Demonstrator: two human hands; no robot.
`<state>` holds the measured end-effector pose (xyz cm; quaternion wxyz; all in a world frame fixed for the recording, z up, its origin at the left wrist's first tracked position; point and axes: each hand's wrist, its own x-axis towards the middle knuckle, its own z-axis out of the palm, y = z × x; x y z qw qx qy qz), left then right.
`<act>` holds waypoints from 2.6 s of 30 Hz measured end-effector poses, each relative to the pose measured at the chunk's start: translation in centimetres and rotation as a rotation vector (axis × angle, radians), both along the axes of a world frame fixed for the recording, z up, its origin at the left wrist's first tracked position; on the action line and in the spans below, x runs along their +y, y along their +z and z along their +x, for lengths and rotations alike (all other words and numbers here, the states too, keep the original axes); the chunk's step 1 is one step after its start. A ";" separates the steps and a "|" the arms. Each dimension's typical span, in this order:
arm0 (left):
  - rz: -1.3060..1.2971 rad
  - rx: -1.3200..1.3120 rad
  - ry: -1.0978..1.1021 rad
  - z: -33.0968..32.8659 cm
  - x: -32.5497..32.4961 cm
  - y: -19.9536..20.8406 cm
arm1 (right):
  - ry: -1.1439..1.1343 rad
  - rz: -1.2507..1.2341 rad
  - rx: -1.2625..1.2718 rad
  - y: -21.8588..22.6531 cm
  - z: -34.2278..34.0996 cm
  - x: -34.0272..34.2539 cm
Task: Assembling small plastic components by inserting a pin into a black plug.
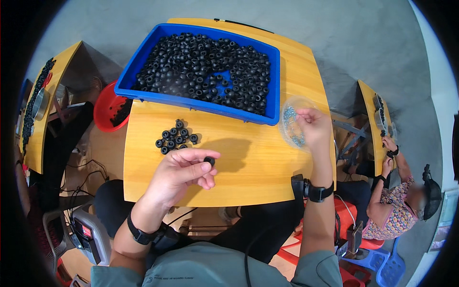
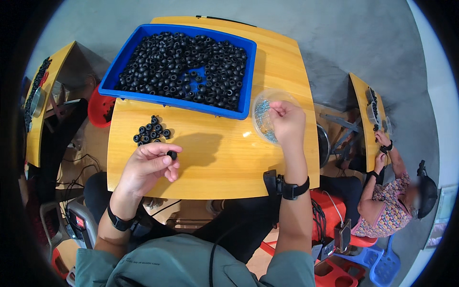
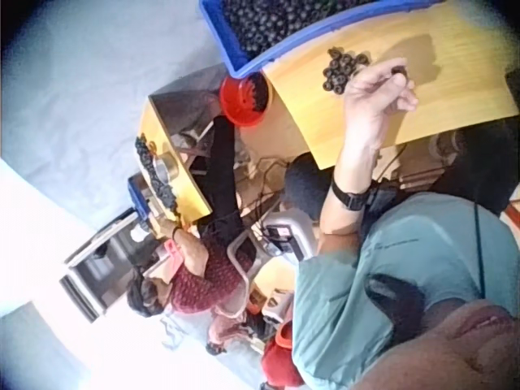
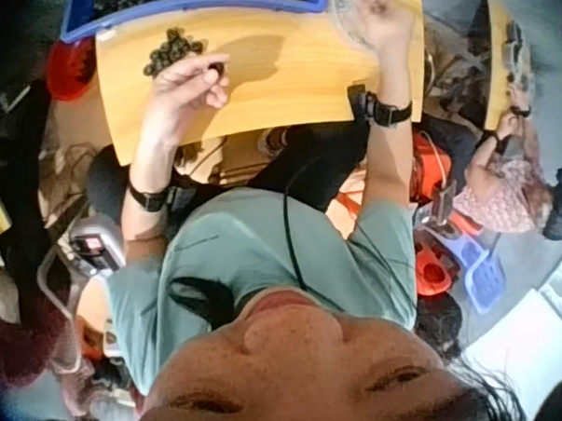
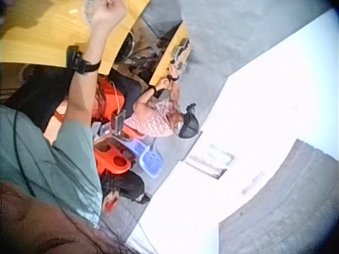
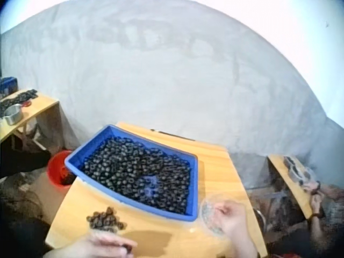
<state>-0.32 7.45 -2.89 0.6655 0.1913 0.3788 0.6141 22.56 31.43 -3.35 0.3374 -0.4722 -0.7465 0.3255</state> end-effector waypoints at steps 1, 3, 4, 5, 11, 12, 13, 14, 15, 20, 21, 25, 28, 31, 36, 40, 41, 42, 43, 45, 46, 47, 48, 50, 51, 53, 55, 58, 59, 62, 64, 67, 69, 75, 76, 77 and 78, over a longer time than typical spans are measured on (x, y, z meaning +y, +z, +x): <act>0.002 -0.006 -0.003 -0.1 -0.1 -0.2 | -0.003 0.002 -0.006 -0.3 0.6 0.4; -0.054 0.010 0.005 -0.3 -0.2 -0.5 | -0.010 0.053 -0.256 -0.4 1.1 0.6; -0.055 0.006 0.003 -0.4 -0.3 -0.7 | -0.011 0.052 -0.260 0.0 1.1 0.5; -0.059 0.011 -0.005 -0.4 -0.3 -0.8 | -0.009 -0.097 -0.150 0.6 1.2 0.5; -0.067 0.096 -0.018 0.1 -0.1 -1.0 | 0.029 -0.242 0.028 1.1 1.6 0.5; -0.067 0.123 -0.025 0.2 -0.1 -1.1 | 0.071 -0.173 -0.041 0.9 1.7 0.5; -0.067 0.123 -0.027 0.3 0.0 -1.2 | 0.069 -0.173 -0.041 0.8 1.8 0.5; -0.063 0.135 -0.031 0.4 0.0 -1.2 | 0.090 -0.198 0.008 0.8 1.9 0.5; -0.062 0.148 -0.034 0.4 0.0 -1.2 | 0.112 -0.226 0.057 0.8 1.8 0.4; -0.037 0.143 -0.034 0.4 -0.3 -1.0 | 0.220 -0.437 0.213 3.5 0.0 -3.1; -0.007 0.145 -0.016 0.6 -0.4 -0.6 | 0.252 -0.494 0.257 4.4 -0.8 -4.7; 0.092 0.231 0.007 1.2 -0.8 0.4 | 0.462 -0.400 0.243 6.1 -3.5 -11.2; 0.261 0.572 0.064 0.9 -1.8 1.7 | 0.562 -0.351 0.329 6.8 -5.5 -14.6; 0.394 0.845 0.124 0.6 -2.2 2.6 | 0.626 -0.090 0.253 7.1 -6.6 -16.0; 0.418 1.005 0.190 0.3 -3.0 3.1 | 0.609 0.117 0.187 6.8 -7.9 -17.5; 0.409 0.991 0.227 0.0 -2.9 2.9 | 0.606 0.227 0.167 6.1 -8.4 -17.8; 0.402 0.977 0.228 0.0 -2.9 2.8 | 0.605 0.228 0.176 5.9 -8.5 -17.8; 0.407 0.978 0.229 0.0 -3.0 2.6 | 0.606 0.225 0.186 5.8 -8.6 -17.8; 0.356 0.906 0.236 0.0 -3.0 2.3 | 0.605 0.230 0.187 5.9 -8.7 -17.7; 0.310 0.834 0.239 0.1 -3.2 1.6 | 0.613 0.069 0.169 6.2 -8.7 -17.5; 0.288 0.701 0.236 0.1 -3.3 1.2 | 0.609 0.072 0.169 6.2 -8.7 -17.4; 0.264 0.568 0.232 0.0 -3.3 0.9 | 0.609 0.001 0.194 6.1 -8.7 -17.3; 0.268 0.567 0.228 -0.2 -3.3 0.8 | 0.608 -0.071 0.218 6.1 -8.7 -17.3; 0.277 0.604 0.211 -0.6 -3.2 0.7 | 0.623 -0.032 0.209 5.9 -8.9 -17.1; 0.279 0.604 0.210 -0.7 -3.2 0.7 | 0.644 0.004 0.202 5.7 -9.1 -17.1; 0.263 0.596 0.232 -0.9 -3.1 0.6 | 0.643 0.056 0.195 5.2 -9.5 -17.0; 0.268 0.561 0.238 -1.2 -3.0 0.1 | 0.647 0.112 0.188 4.7 -9.8 -17.0; 0.257 0.517 0.237 -1.4 -2.6 0.0 | 0.652 0.207 0.136 4.2 -9.8 -16.7; 0.239 0.505 0.235 -1.4 -2.3 0.0 | 0.649 0.213 0.140 3.9 -9.8 -16.5; 0.239 0.448 0.249 -2.0 -2.1 -0.7 | 0.658 0.178 0.172 3.4 -10.6 -16.1; 0.239 0.402 0.258 -2.5 -2.1 -1.2 | 0.702 0.045 0.140 3.6 -11.0 -15.8; 0.223 0.116 0.243 -3.1 -2.2 -1.4 | 0.755 0.130 0.185 5.4 -11.4 -13.0; 0.204 0.129 0.256 -3.2 -2.3 -1.0 | 0.622 0.123 0.183 6.9 -11.2 -9.2; 0.246 0.116 0.183 -3.7 -2.5 -0.6 | 0.424 -0.016 -0.402 5.0 -13.7 -1.5; 0.245 0.111 0.175 -3.7 -2.5 -0.6 | 0.455 0.119 -0.492 4.0 -13.8 -1.0; 0.249 0.111 0.175 -3.7 -2.4 -0.6 | 0.483 0.255 -0.581 3.5 -13.8 -0.5; 0.247 0.100 0.175 -3.6 -2.3 -0.5 | 0.481 0.257 -0.582 4.1 -14.2 -0.3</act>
